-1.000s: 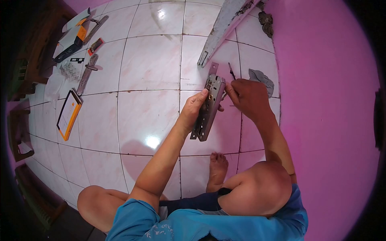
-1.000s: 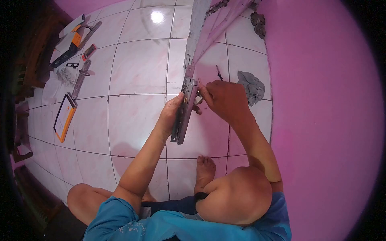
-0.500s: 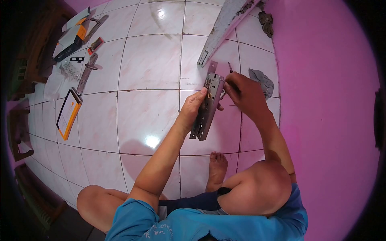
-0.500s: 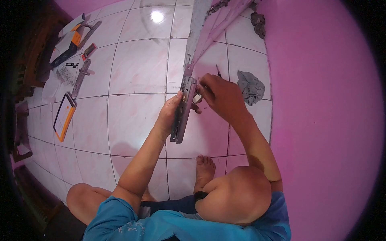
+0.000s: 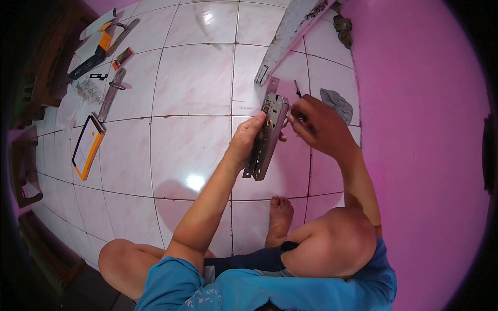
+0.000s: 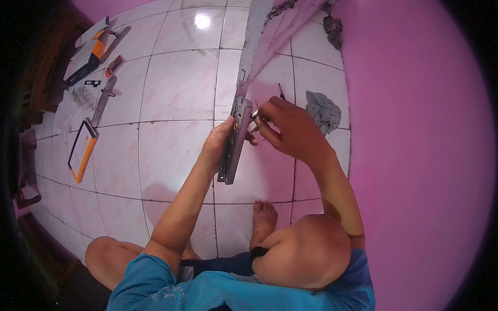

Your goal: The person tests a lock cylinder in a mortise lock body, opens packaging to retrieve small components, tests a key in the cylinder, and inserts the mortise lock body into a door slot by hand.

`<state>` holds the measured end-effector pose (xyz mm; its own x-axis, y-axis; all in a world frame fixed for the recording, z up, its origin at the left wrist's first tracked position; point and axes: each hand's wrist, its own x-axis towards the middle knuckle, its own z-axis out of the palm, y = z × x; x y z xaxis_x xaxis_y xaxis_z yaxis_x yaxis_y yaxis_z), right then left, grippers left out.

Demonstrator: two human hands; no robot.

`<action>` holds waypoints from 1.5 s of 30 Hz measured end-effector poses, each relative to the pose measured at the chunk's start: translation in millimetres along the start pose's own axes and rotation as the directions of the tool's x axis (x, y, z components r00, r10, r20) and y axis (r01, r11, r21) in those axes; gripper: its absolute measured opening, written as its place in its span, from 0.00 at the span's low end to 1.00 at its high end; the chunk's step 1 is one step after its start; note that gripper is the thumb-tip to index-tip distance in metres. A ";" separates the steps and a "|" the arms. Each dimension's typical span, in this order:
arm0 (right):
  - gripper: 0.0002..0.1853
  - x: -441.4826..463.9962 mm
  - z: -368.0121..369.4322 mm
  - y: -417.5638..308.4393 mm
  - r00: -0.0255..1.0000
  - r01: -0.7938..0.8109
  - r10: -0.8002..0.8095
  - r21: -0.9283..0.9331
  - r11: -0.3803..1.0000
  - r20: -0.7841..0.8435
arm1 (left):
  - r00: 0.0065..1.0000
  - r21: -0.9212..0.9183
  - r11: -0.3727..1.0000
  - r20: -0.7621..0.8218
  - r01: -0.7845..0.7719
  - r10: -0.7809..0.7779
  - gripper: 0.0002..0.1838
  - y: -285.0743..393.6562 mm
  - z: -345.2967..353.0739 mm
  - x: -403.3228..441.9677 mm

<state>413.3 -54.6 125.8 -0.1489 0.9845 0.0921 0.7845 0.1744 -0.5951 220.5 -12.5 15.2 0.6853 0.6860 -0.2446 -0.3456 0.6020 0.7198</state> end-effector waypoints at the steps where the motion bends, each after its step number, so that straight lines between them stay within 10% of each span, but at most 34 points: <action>1: 0.08 1.6 -1.7 -0.9 0.999 0.041 -0.041 -0.103 0.994 0.006 | 1.000 0.007 1.000 0.003 0.004 -0.004 0.28 -0.1 -0.4 -0.1; 8: 0.09 7.2 -3.7 5.6 0.989 0.148 -0.132 -0.383 0.912 0.067 | 1.000 0.029 0.999 0.012 0.018 -0.019 0.28 0.0 2.5 -2.3; 24: 0.10 6.2 10.6 0.0 1.000 0.005 -0.003 -0.387 0.922 0.005 | 1.000 -0.035 0.999 0.023 0.019 -0.018 0.28 -5.6 -0.6 2.4; 33: 0.11 -4.5 27.5 20.1 0.924 -0.110 0.189 0.242 0.964 -0.333 | 0.999 -0.044 0.998 0.021 0.042 -0.041 0.28 2.7 -4.6 -2.7; 36: 0.11 -15.6 30.6 43.8 0.834 -0.220 0.535 0.810 0.544 -0.133 | 0.998 -0.136 0.991 0.055 -0.021 0.029 0.34 5.8 -1.2 -2.6; 42: 0.14 -12.7 32.9 10.1 0.688 -0.375 0.624 0.918 -0.132 0.371 | 0.996 -0.061 0.997 0.075 -0.048 0.052 0.37 18.3 10.5 -9.9; 45: 0.15 -9.9 38.7 6.3 0.765 -0.421 0.573 0.902 0.095 0.296 | 0.996 -0.032 0.998 0.069 -0.049 0.051 0.37 15.5 13.8 -10.4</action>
<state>396.5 -63.8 90.2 0.1572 0.8478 -0.5064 -0.4055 -0.4122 -0.8159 216.9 -16.0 37.9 0.7091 0.6861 -0.1624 -0.3993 0.5806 0.7095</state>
